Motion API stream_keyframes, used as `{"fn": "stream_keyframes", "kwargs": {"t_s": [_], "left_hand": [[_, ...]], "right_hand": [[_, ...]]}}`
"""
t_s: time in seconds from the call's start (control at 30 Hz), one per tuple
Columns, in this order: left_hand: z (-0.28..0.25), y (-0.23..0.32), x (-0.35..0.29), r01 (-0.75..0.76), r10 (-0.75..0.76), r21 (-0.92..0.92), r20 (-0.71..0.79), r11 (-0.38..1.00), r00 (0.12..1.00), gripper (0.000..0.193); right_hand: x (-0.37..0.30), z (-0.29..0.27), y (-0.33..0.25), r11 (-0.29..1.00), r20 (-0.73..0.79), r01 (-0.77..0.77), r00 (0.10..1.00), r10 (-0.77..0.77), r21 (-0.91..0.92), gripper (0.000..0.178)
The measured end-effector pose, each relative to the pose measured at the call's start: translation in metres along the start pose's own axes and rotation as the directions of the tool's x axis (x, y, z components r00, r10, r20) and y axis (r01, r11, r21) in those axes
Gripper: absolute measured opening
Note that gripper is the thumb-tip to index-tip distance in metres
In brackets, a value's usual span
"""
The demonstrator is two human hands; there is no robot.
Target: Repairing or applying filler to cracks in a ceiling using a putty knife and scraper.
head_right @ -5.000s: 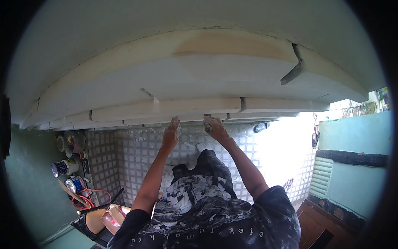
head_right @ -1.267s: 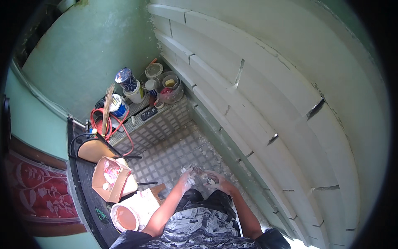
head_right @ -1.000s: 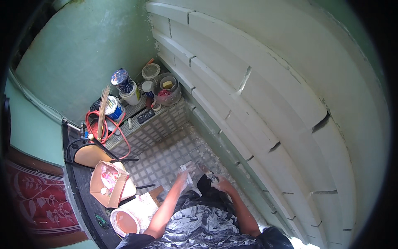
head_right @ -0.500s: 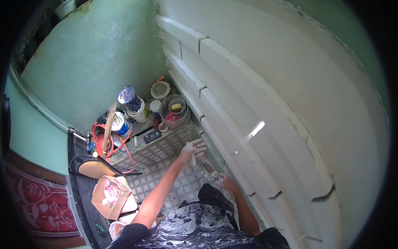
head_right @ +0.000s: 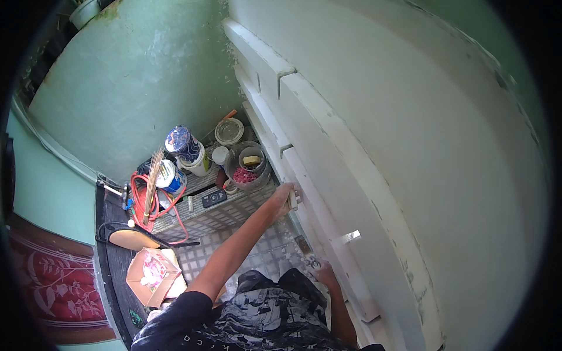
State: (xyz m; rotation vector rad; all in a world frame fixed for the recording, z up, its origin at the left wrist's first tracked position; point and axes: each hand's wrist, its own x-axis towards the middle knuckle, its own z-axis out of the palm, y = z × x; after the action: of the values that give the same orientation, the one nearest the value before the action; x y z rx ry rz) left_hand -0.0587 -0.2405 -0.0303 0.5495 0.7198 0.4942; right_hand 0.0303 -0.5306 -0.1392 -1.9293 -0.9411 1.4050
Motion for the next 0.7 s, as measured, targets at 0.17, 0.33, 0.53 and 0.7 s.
{"fn": "stream_keyframes", "kwargs": {"t_s": [0.17, 0.33, 0.53, 0.7], "left_hand": [[-0.010, 0.008, 0.004, 0.078, -0.089, -0.144, -0.072, 0.986, 0.993, 0.014], [-0.013, 0.060, 0.010, -0.007, -0.009, -0.100, -0.160, 0.995, 0.987, 0.009], [-0.042, 0.149, 0.066, -0.074, 0.068, -0.036, -0.131, 0.997, 0.989, 0.008], [-0.058, 0.196, 0.093, -0.050, 0.051, -0.028, 0.037, 0.998, 0.998, 0.008]], "right_hand": [[0.014, -0.001, -0.045, 0.999, -0.120, 0.024, 0.992, -0.027, -0.026, 0.042], [0.036, -0.005, -0.124, 0.992, -0.090, -0.005, 0.996, 0.016, 0.122, 0.040], [0.084, 0.014, -0.155, 0.984, -0.159, 0.151, 0.978, -0.135, 0.096, 0.037], [0.125, 0.042, -0.166, 0.988, -0.214, 0.146, 0.968, -0.131, 0.058, 0.031]]}}
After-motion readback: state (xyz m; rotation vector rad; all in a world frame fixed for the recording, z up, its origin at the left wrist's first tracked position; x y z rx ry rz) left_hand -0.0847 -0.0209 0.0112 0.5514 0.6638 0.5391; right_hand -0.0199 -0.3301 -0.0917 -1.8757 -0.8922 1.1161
